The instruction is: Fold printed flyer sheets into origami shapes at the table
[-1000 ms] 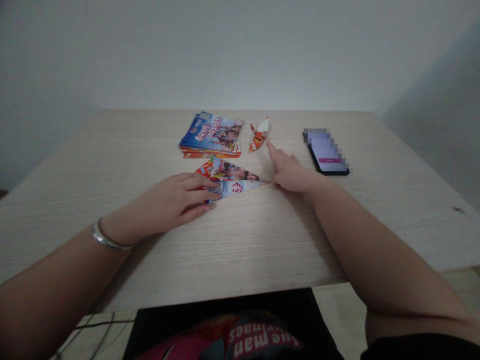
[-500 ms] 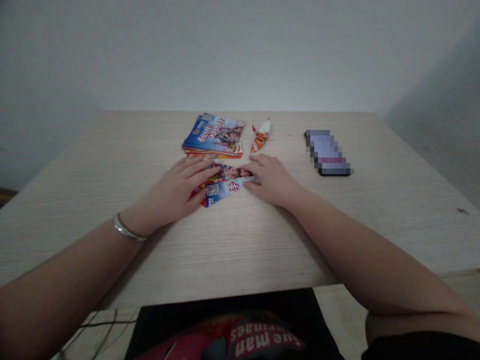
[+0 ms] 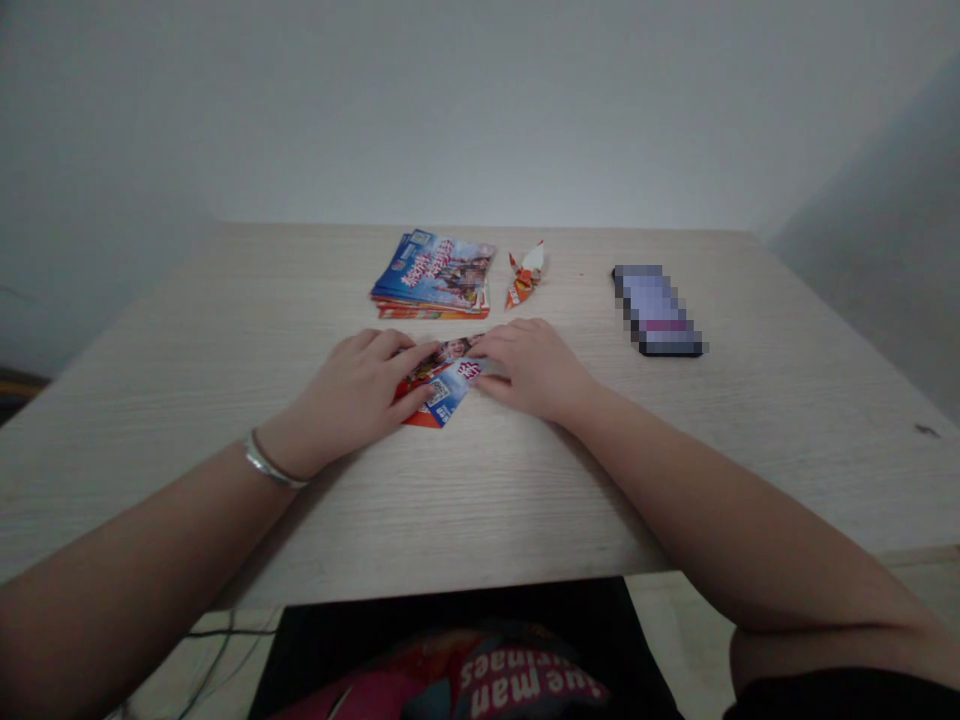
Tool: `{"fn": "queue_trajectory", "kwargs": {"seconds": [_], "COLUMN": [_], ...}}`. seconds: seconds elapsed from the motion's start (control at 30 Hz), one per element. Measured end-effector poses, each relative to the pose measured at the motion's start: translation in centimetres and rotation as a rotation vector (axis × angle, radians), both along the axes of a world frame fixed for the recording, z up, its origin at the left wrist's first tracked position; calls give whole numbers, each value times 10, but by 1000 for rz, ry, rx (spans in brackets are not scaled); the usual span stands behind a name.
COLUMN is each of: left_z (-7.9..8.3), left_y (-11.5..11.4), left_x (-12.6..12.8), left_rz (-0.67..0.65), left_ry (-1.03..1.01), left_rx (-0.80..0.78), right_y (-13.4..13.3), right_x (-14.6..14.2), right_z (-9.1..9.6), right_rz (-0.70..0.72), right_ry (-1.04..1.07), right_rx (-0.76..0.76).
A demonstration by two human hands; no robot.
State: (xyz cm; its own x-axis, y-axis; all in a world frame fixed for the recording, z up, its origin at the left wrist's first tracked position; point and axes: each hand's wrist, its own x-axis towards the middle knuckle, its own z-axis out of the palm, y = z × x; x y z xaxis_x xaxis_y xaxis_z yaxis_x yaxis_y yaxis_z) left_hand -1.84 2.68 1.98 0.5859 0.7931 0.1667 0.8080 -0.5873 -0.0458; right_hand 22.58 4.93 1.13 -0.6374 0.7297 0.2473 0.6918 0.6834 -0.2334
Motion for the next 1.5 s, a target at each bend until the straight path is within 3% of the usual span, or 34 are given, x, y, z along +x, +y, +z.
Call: {"fn": "queue_trajectory", "kwargs": {"seconds": [0.37,0.5,0.6,0.77,1.0,1.1,1.23,1.5], "left_z": [42,49,47,46,32,23,16,14], "left_y": [-7,-1,4,7,1,6,14,17], "left_x": [34,46,50,41,16,6,-5,-11], "left_rz": [119,235,246,154,50,-17,-13,-73], "left_ry": [230,158,119,39,-230,-207,-186,-140], "left_rx": [-9,-100,-129,-202,-299,-319,-330,-405], "right_y": [-22,-28,-30,-33,-37,-34,-27,-30], "right_x": [-5,-6,-6,-4,2,1,0,-4], "right_z": [16,17,16,18,22,21,21,28], "right_rz": [-78,-103,-127,-151,-40,-41,-25,-53], "right_ry": [31,26,-3,-25,-23,-43,-110,-291], "right_rx": [-36,-49,-40,-39,-91,-87,-60,11]}}
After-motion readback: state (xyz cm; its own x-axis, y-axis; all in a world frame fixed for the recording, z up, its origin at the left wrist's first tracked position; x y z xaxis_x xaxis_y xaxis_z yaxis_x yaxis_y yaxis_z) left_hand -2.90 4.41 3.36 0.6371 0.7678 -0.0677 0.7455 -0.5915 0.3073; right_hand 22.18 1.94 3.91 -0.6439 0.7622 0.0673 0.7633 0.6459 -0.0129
